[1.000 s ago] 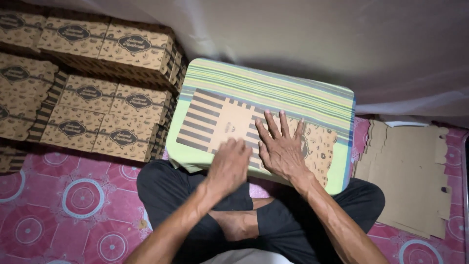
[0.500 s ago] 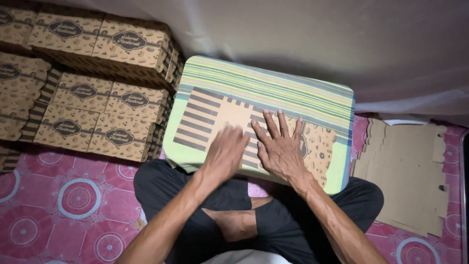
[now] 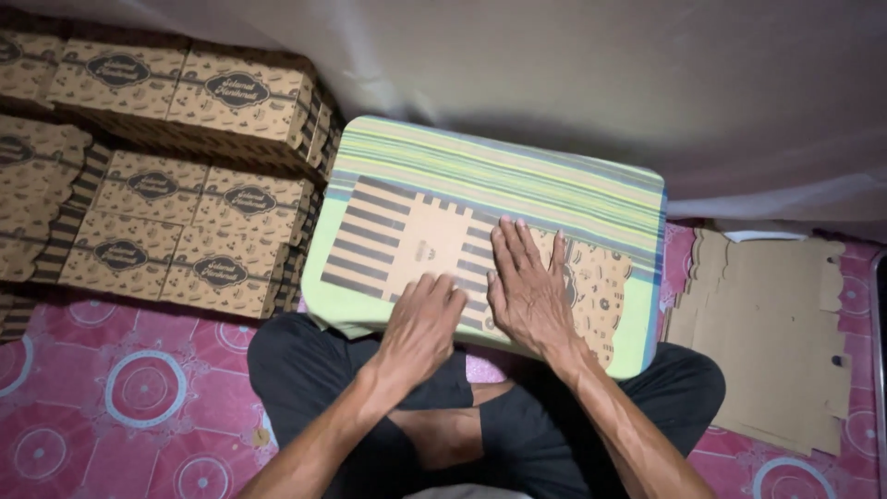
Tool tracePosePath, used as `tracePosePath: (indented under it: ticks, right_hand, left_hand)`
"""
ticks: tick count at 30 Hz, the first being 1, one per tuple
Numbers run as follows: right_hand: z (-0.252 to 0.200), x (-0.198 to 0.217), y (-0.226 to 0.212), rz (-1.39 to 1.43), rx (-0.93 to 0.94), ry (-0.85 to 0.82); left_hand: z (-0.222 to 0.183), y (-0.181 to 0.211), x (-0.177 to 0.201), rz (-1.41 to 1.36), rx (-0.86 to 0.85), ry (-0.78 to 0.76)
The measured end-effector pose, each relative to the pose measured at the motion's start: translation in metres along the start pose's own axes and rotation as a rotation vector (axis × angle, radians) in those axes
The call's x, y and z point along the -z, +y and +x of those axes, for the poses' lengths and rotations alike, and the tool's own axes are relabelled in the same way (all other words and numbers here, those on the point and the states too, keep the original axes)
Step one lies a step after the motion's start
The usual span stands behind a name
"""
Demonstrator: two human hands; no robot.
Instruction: The person sits cross-legged on the floor with a small table and folds a flat printed cardboard blank into a bakery box, pressing creases and tucking tabs to form the base and lid, then sets the finished box onto a stack of completed boxes and reaches for another flat blank.
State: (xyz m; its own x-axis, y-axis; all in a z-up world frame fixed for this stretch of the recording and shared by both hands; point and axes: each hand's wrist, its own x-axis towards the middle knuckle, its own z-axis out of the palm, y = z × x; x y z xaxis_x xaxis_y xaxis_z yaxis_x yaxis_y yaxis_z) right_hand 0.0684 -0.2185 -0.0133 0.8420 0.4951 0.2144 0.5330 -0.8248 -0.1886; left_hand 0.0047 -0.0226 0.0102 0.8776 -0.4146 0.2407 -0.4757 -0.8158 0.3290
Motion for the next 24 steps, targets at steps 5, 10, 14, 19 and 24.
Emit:
tracePosePath:
  ticks: [5,10,14,19,24]
  right_hand:
    - [0.001,0.002,-0.002,-0.010,0.061,0.019]
    - [-0.001,0.003,-0.002,-0.014,0.065,0.037]
    - [0.000,0.003,0.000,-0.011,0.048,0.058]
    - [0.000,0.002,0.000,-0.005,0.046,0.052]
    - [0.000,0.007,-0.001,-0.019,0.068,-0.079]
  left_hand:
    - [0.041,-0.017,-0.008,0.006,0.017,0.073]
    - [0.100,-0.050,-0.038,0.014,0.004,0.227]
    - [0.084,-0.027,-0.016,0.043,0.041,0.153]
    - [0.007,-0.011,-0.011,0.061,-0.037,0.049]
    - [0.022,-0.065,0.034,0.149,0.503,-0.269]
